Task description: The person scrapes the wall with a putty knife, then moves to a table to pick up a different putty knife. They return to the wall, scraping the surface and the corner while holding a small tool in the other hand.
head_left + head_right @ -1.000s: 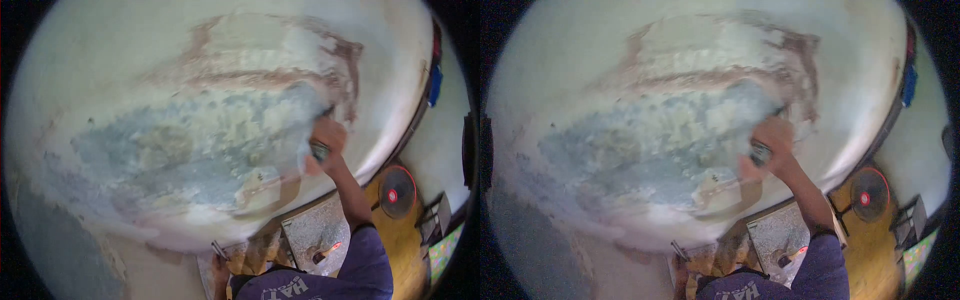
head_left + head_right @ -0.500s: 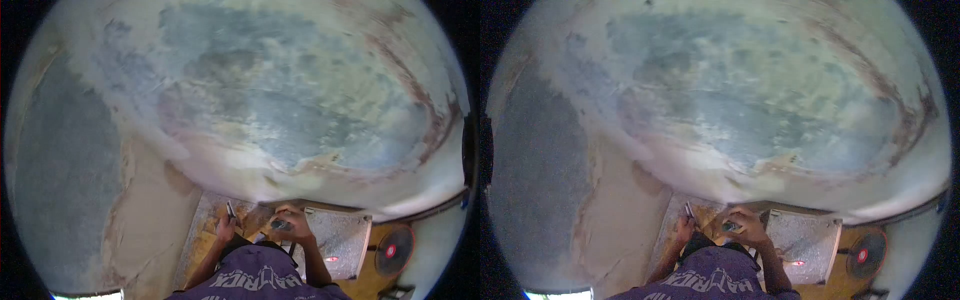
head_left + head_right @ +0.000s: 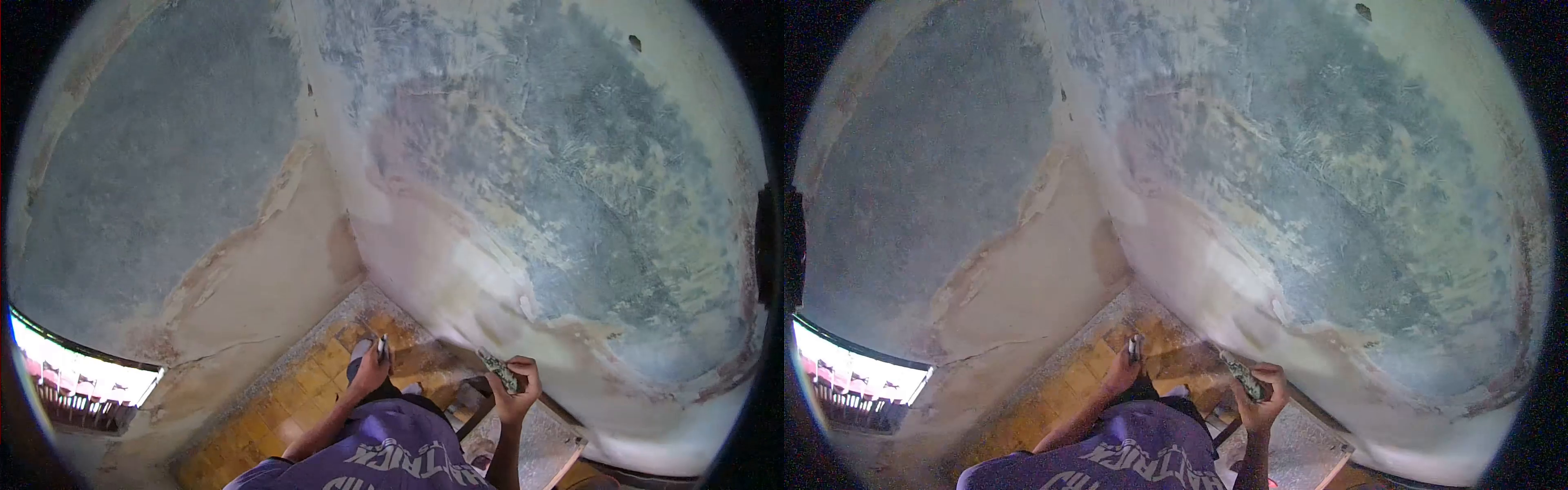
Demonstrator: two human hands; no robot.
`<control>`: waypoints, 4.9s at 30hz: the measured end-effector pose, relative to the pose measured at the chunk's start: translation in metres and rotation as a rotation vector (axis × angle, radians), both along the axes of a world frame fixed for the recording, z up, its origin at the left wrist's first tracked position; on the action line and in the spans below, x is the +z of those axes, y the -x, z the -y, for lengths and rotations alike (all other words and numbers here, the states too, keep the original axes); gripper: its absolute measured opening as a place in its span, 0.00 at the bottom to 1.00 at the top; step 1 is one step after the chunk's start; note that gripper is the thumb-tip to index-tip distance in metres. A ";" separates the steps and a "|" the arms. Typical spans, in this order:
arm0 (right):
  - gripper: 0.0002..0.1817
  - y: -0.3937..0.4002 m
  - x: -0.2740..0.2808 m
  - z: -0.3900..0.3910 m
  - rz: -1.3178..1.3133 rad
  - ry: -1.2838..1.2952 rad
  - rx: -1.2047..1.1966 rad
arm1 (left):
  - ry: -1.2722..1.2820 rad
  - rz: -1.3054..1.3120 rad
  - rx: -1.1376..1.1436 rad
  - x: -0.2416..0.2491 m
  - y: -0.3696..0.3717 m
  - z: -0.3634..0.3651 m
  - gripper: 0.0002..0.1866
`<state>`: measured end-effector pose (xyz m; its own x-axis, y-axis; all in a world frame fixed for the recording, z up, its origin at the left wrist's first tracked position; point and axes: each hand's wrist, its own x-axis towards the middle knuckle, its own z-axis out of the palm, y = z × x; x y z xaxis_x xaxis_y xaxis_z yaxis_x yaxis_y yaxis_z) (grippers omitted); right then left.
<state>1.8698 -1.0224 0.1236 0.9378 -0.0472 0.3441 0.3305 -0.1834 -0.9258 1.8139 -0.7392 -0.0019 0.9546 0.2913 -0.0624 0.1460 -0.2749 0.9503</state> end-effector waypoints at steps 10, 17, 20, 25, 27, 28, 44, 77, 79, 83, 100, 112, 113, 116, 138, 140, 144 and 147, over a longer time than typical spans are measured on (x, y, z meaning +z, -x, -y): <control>0.16 -0.049 0.031 -0.024 0.009 0.185 0.366 | 0.412 -0.249 0.288 -0.015 0.003 -0.008 0.08; 0.18 -0.064 0.105 -0.066 0.592 0.174 0.413 | 0.322 -0.243 0.181 -0.027 -0.012 0.002 0.08; 0.17 -0.120 0.081 -0.066 0.689 0.385 0.099 | 0.116 -0.205 0.142 -0.053 -0.009 -0.001 0.10; 0.14 -0.105 0.058 -0.068 0.708 0.476 0.210 | 0.237 -0.282 0.164 0.003 -0.004 -0.004 0.12; 0.16 -0.115 0.071 -0.073 0.838 0.352 0.249 | 0.244 -0.308 0.202 -0.004 0.000 -0.011 0.11; 0.16 -0.124 0.080 -0.080 0.886 0.316 0.224 | 0.243 -0.319 0.216 -0.004 0.001 -0.016 0.11; 0.15 -0.128 0.092 -0.120 0.613 0.590 0.236 | 0.360 -0.138 0.245 0.012 -0.014 -0.036 0.07; 0.20 -0.056 0.089 -0.131 0.447 0.337 -0.609 | 1.121 -0.056 -0.403 0.046 -0.183 -0.059 0.23; 0.16 -0.061 0.106 -0.139 0.611 0.192 -0.746 | 1.137 -0.004 -0.412 0.073 -0.180 -0.071 0.22; 0.12 -0.079 0.090 -0.148 0.844 -0.138 -0.898 | 1.139 -0.045 -0.461 0.081 -0.174 -0.098 0.19; 0.15 -0.132 0.069 -0.192 0.701 -0.135 -0.746 | 0.787 0.071 -0.243 0.079 -0.158 -0.212 0.08; 0.17 -0.157 -0.008 -0.129 0.497 0.303 -1.026 | 0.243 0.510 -0.721 0.142 -0.208 -0.182 0.07; 0.15 -0.166 0.026 -0.154 0.523 0.180 -1.046 | 0.203 0.519 -0.730 0.155 -0.215 -0.174 0.08; 0.18 -0.147 0.057 -0.170 0.737 0.031 -0.922 | 0.082 0.611 -0.770 0.183 -0.232 -0.162 0.11; 0.12 -0.156 0.063 -0.169 0.559 0.015 -0.920 | -0.650 0.845 -0.577 0.229 -0.277 -0.094 0.22; 0.12 -0.170 0.060 -0.172 0.415 0.130 -1.095 | -0.695 0.850 -0.590 0.225 -0.283 -0.095 0.21; 0.13 -0.131 0.038 -0.168 0.720 0.025 -0.744 | -0.806 0.793 -0.619 0.228 -0.287 -0.100 0.19; 0.14 -0.151 0.046 -0.173 0.486 0.288 -0.959 | -0.799 0.705 -0.660 0.236 -0.281 -0.099 0.18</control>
